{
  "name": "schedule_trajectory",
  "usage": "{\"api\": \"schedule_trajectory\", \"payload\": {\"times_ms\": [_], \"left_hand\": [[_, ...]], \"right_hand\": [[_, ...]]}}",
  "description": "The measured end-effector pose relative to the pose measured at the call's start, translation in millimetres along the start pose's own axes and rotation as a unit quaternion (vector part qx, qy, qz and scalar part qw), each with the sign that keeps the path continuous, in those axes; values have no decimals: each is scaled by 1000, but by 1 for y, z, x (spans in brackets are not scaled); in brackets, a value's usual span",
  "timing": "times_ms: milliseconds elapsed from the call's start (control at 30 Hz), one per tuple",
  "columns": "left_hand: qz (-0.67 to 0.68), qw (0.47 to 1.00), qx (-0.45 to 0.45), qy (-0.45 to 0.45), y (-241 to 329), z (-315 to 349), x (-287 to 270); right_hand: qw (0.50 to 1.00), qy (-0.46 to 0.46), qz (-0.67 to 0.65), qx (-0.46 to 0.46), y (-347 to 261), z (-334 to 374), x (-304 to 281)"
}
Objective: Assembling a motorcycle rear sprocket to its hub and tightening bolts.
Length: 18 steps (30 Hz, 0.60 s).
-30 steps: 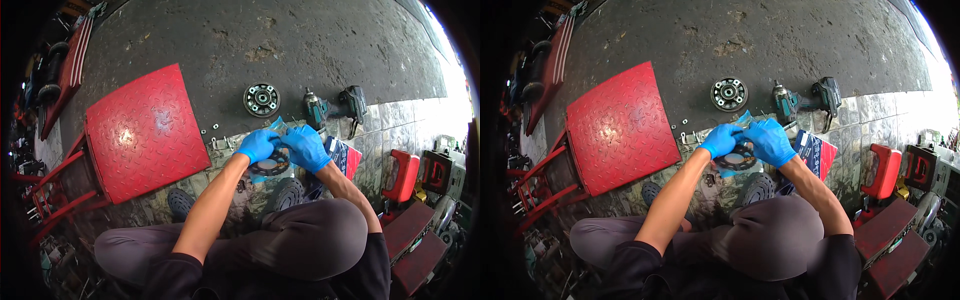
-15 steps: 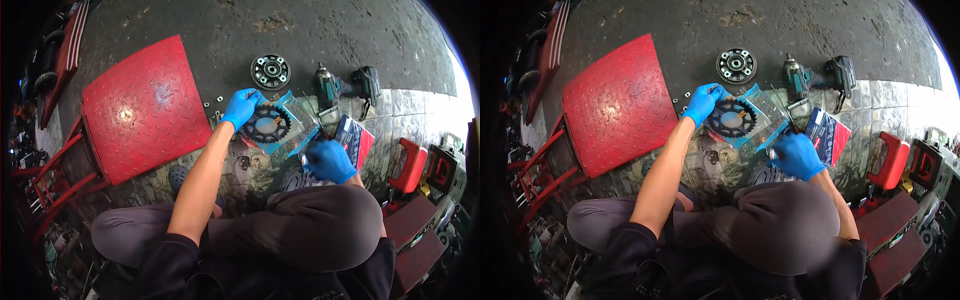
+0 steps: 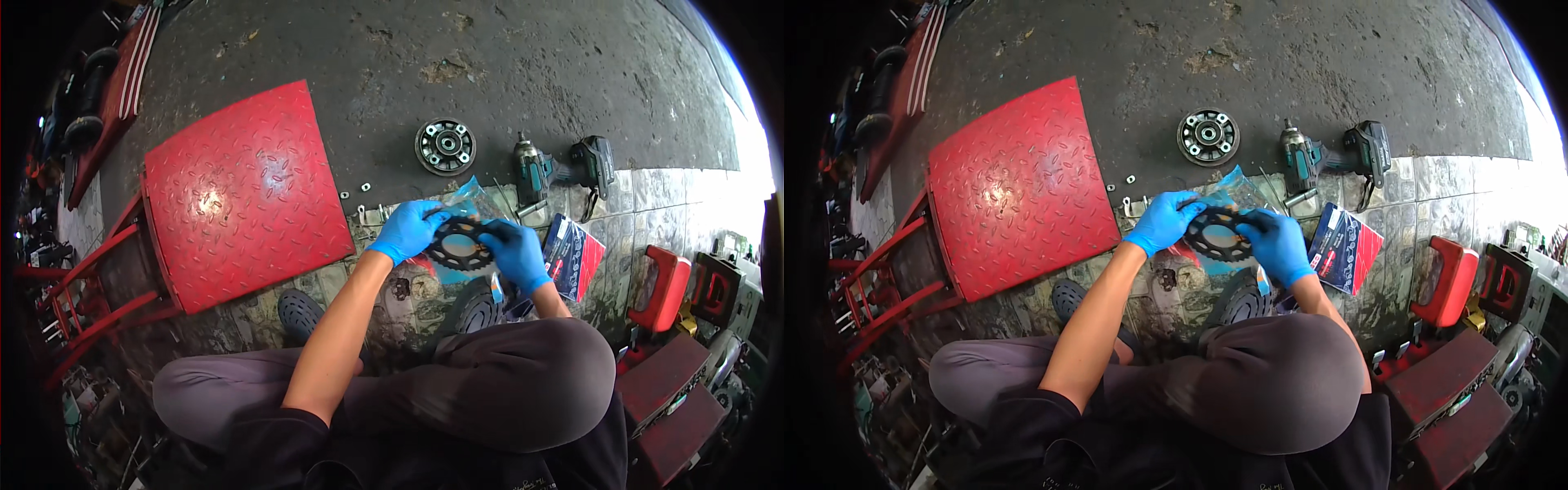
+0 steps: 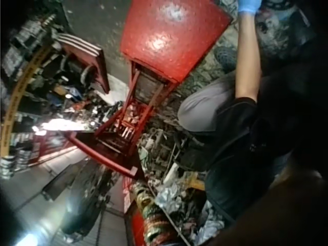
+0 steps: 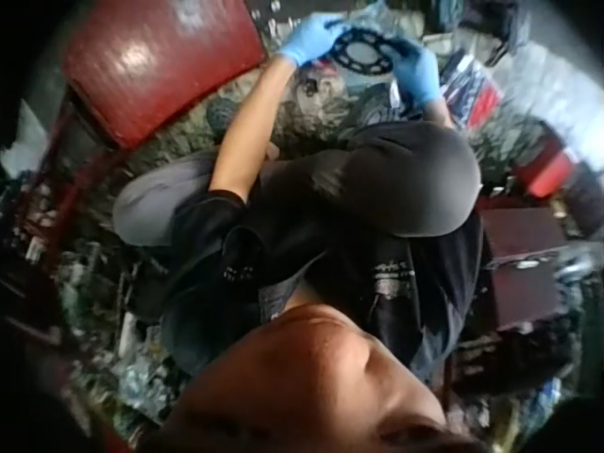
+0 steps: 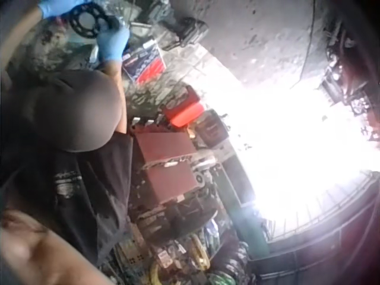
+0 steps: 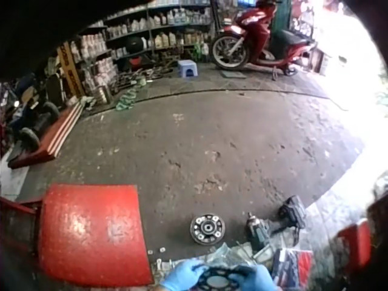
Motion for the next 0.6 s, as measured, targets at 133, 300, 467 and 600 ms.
{"api": "schedule_trajectory", "payload": {"times_ms": [133, 300, 467, 600], "left_hand": [[-94, 991, -28, 92, -47, 6, -16], [-165, 973, -138, -87, -56, 15, -7], [-126, 989, -70, 45, 2, 10, -16], [205, 972, -87, 72, 16, -13, -33]], "right_hand": [[979, 127, -130, 88, 16, 16, -25], [885, 249, -371, 134, 34, 14, -58], [874, 241, -410, 104, 18, -17, -53], [929, 188, -296, 116, 34, -47, -27]]}}
Point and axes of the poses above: each hand's wrist, its own z-axis away from the middle knuckle, its own x-axis out of the palm, y = z × x, the point moved 5 cm from there along -z, towards the middle knuckle, and after that the axes turned 7 degrees about -z, right-handed, at the moved point
